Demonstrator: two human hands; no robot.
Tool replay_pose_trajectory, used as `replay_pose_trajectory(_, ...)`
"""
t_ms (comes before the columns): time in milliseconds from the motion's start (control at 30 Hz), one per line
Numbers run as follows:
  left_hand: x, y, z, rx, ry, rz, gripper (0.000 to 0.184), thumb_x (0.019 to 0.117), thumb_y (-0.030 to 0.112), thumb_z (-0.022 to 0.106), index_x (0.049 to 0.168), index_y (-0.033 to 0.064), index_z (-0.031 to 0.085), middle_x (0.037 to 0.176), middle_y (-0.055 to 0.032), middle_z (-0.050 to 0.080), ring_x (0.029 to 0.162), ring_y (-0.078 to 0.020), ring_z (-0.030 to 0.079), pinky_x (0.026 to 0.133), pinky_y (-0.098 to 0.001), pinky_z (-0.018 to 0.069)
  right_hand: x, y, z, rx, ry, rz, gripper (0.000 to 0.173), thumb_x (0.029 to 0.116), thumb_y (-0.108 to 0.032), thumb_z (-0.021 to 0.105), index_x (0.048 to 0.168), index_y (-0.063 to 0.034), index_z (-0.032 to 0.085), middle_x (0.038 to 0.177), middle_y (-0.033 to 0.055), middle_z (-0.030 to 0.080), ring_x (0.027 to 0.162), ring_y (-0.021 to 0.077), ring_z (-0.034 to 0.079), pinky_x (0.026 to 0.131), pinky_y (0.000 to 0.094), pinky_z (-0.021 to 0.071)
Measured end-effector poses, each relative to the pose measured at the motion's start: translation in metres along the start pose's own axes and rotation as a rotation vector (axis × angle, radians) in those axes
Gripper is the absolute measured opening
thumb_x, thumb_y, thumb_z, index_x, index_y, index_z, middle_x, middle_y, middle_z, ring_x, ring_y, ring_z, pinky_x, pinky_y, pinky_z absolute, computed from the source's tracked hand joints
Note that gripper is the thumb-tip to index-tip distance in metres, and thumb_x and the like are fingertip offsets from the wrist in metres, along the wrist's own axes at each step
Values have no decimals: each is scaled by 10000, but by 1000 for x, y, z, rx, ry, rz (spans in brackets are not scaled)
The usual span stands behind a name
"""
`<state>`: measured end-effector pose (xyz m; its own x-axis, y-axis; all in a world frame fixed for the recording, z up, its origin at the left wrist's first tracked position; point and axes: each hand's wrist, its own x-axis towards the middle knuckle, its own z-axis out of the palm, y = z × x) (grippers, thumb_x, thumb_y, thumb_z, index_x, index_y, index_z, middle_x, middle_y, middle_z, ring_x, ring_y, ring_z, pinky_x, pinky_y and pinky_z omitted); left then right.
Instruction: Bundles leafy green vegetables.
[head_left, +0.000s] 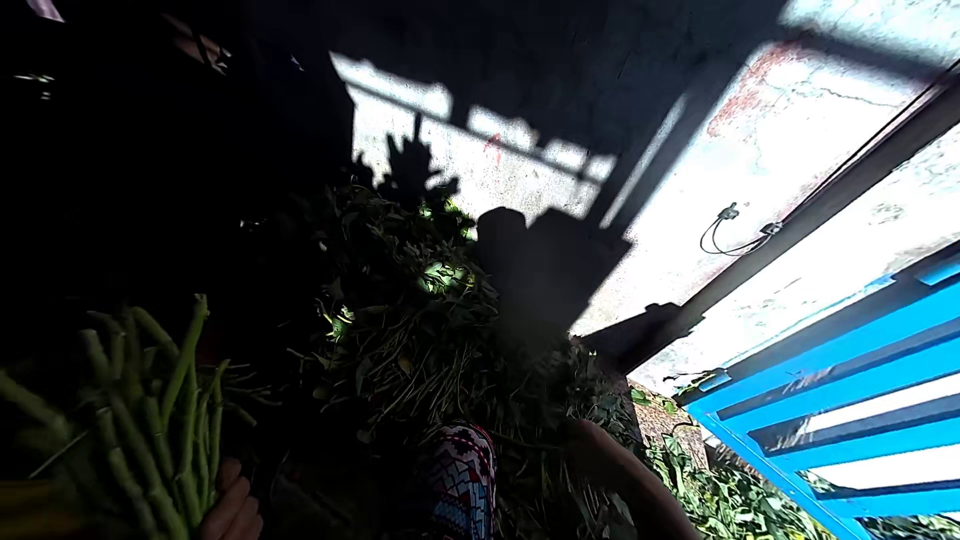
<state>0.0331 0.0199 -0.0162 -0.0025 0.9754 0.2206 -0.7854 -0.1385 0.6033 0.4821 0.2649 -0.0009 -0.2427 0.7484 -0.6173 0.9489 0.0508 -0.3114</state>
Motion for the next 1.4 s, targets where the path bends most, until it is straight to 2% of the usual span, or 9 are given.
replay_pose_trajectory(100,10,0,0,-25,-78,-59,549,795,319,821,1271,117,637,886,-22,694,772,-179,683,743,-369,579,-24,-46,-25,119,38,-301,203,979,-154,575,1095,-20,674,972,141,688,913,266,672,842,508,540)
replay_pose_trajectory(333,50,-20,12,81,-332,-78,878,847,406,755,1591,137,373,877,-31,675,756,-172,672,757,-383,585,-39,-176,-19,256,163,-694,215,1006,-123,502,1166,-15,596,942,89,651,833,180,659,770,391,569)
replay_pose_trajectory(467,54,-32,23,92,-247,-67,544,877,466,736,1285,119,639,934,-46,690,820,-192,677,775,-399,567,-40,-238,15,418,316,-817,208,976,-53,513,1140,4,627,936,76,679,828,148,668,764,344,574)
replay_pose_trajectory(567,57,-36,24,30,-186,-58,514,862,387,755,1264,87,642,917,-85,690,810,-228,689,773,-420,577,-41,-267,39,575,411,-907,159,965,-49,528,1097,-28,615,872,24,681,741,95,671,687,267,586)
replay_pose_trajectory(733,45,-24,42,76,-26,-60,357,838,364,785,1075,106,721,879,-62,722,777,-179,713,741,-347,605,-44,-280,61,626,414,-966,113,986,-53,523,1056,-44,611,868,36,638,674,92,610,612,262,546)
replay_pose_trajectory(1000,43,-24,3,48,-163,-68,429,843,324,760,1192,109,635,912,-76,689,811,-236,692,751,-437,578,-60,-257,26,277,211,-1011,218,987,-151,561,1100,-30,704,976,75,717,881,137,693,799,350,585)
replay_pose_trajectory(1133,45,-25,-2,3,-236,-44,462,850,319,775,1229,97,633,929,-81,700,817,-226,701,765,-417,583,-68,-241,4,119,-36,-875,386,1053,-373,536,889,-51,673,675,52,571,631,169,558,595,404,452)
replay_pose_trajectory(1233,45,-25,-3,-10,-241,-33,453,855,303,767,1230,90,627,930,-86,697,821,-230,700,771,-420,582,-71,-230,1,219,-157,-947,277,1039,-261,597,992,-20,726,753,53,656,676,119,601,635,334,500)
replay_pose_trajectory(1400,46,-20,-1,-13,-178,-27,656,857,286,753,1435,65,537,927,-127,700,792,-242,704,771,-426,598,-70,-237,6,-8,138,-779,270,999,-306,596,980,-95,764,778,58,707,722,199,672,671,456,540)
